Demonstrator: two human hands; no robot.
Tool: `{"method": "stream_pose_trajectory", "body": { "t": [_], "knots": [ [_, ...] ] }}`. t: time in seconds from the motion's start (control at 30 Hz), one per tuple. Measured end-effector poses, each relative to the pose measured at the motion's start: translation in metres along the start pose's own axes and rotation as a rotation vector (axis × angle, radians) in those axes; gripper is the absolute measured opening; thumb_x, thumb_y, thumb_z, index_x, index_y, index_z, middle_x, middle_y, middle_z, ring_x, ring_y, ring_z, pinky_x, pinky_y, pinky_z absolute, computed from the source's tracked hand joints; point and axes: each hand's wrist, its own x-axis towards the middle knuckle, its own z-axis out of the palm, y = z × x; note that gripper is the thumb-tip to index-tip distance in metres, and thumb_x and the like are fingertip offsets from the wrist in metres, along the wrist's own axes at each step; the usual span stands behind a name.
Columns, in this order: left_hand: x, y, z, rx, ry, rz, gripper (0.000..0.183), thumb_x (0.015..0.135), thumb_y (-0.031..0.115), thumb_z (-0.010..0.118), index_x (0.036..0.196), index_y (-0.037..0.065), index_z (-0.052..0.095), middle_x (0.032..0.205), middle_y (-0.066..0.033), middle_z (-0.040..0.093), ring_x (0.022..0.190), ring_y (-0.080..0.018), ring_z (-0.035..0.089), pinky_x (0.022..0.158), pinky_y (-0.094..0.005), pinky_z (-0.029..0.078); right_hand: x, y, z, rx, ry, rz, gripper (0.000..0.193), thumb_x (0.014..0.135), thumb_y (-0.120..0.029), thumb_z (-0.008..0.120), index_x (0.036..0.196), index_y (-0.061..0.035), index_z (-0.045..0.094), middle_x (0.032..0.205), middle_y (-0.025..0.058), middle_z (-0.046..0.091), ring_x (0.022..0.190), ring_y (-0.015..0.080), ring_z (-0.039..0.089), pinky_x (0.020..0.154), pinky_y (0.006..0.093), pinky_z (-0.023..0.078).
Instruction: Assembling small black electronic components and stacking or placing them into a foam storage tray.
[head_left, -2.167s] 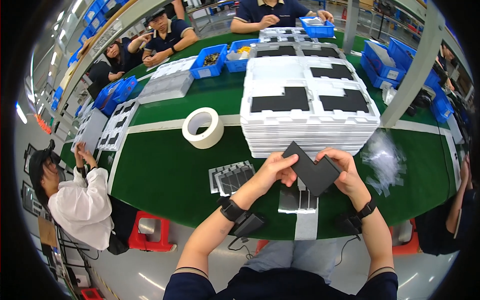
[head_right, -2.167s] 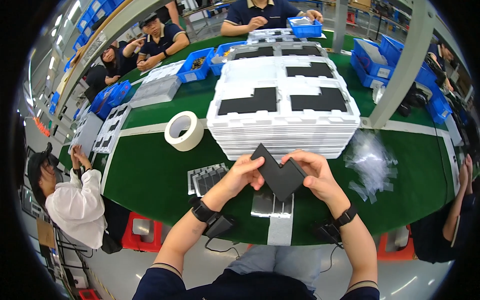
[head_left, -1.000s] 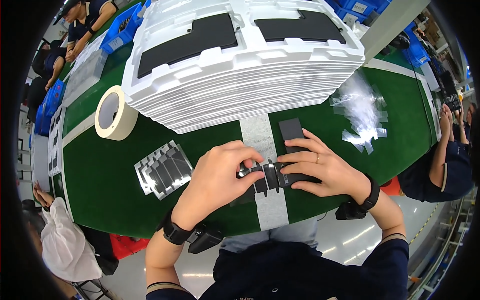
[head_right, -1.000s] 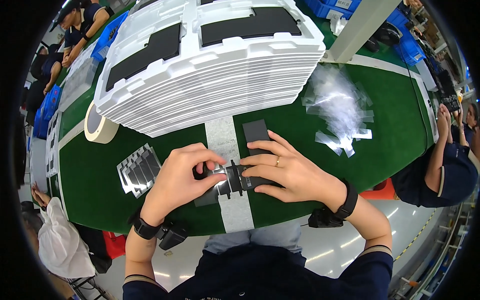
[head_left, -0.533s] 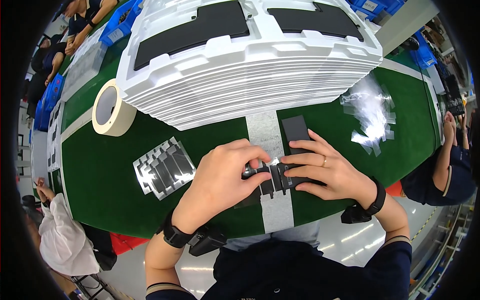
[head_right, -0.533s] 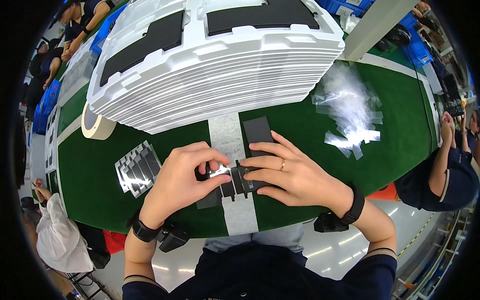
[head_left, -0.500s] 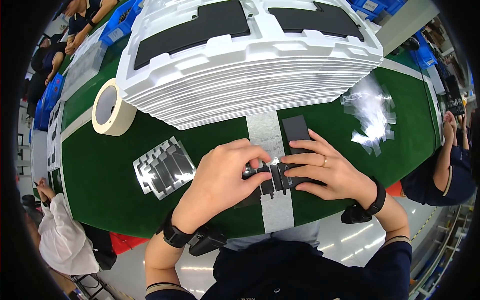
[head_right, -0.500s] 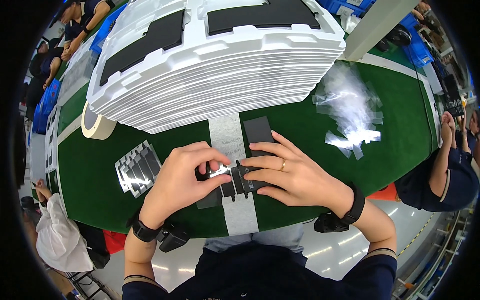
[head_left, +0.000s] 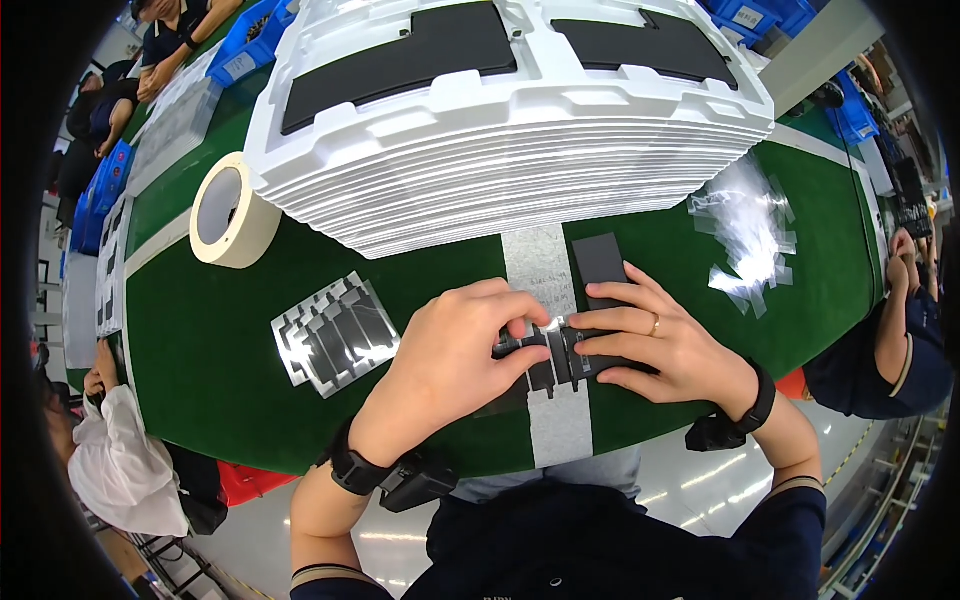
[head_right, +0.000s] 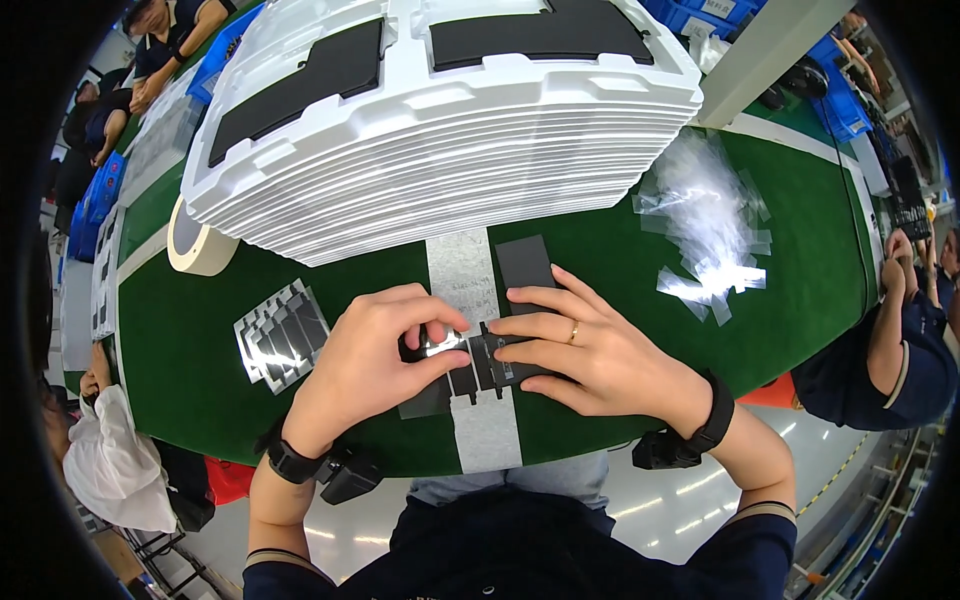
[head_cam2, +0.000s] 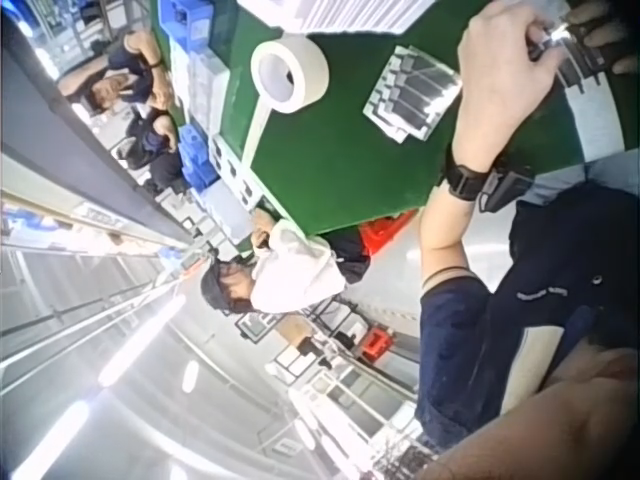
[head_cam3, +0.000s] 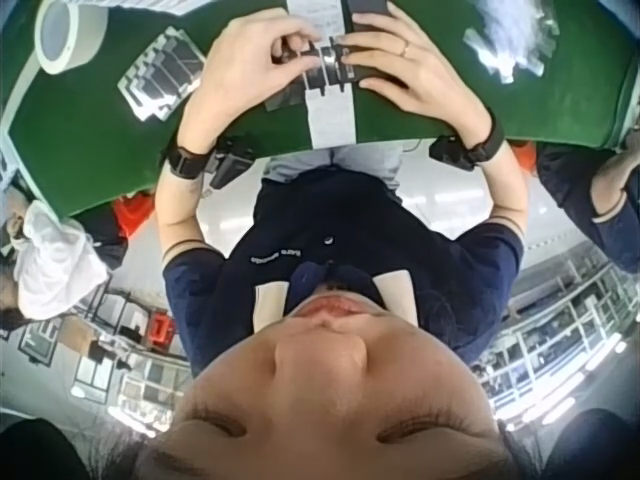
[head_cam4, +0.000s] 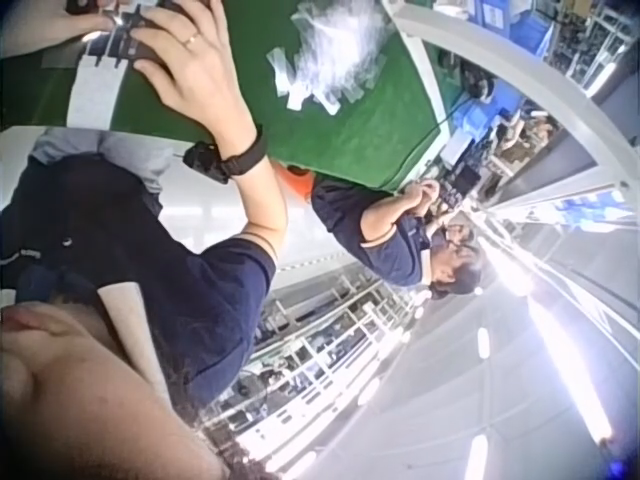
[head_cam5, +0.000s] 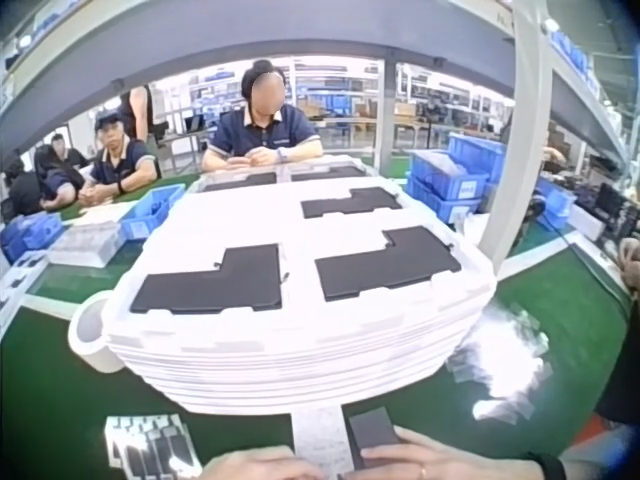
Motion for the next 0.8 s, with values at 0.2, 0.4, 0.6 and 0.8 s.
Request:
{"method": "stream_pose_trajectory", "body": {
  "t": [0.2,0.4,0.6,0.8],
  "knots": [
    [0.003,-0.005,-0.001,-0.018,0.009,0.048,0.017,0.066,0.011,0.071,0.079,0.004,0.063,0.061,-0.0032,0.054,0.050,-0.0111,0.046,0.047,-0.0231,0.038,0.004,-0.003,0.002,-0.023,-0.014,0.015,0.028,0.069,-0.016,0.068,0.096,-0.0120,0.059,0.114,0.0022,0.052,0.116,0.0264,0.042,0.101,0.0506,0.024],
    [-0.002,0.018,-0.018,-0.353,-0.508,-0.268,0.040,0.083,0.034,0.058,0.070,-0.003,0.064,0.059,-0.0071,0.061,0.054,-0.0111,0.060,0.051,-0.0198,0.047,-0.003,-0.014,0.006,0.052,0.290,-0.026,0.024,0.071,-0.004,0.065,0.086,-0.0090,0.047,0.101,0.0098,0.047,0.111,0.0309,0.043,0.100,0.0544,0.021],
    [0.000,-0.003,0.007,-0.413,-0.058,0.251,0.035,0.076,0.030,0.068,0.080,-0.005,0.059,0.068,-0.0099,0.061,0.062,-0.0143,0.061,0.062,-0.0243,0.050,0.009,-0.025,0.021,0.158,0.479,0.101,0.026,0.070,0.004,0.063,0.083,-0.0061,0.042,0.096,0.0107,0.043,0.092,0.0255,0.051,0.101,0.0514,0.018],
    [-0.004,0.001,0.006,-0.475,0.128,0.196,0.026,0.072,0.013,0.070,0.086,-0.005,0.057,0.073,-0.0112,0.062,0.072,-0.0154,0.063,0.067,-0.0254,0.052,0.027,-0.035,0.014,0.111,0.582,0.089,0.036,0.065,0.003,0.069,0.088,-0.0015,0.042,0.092,0.0125,0.041,0.083,0.0232,0.051,0.068,0.0285,0.044]
  ]
}}
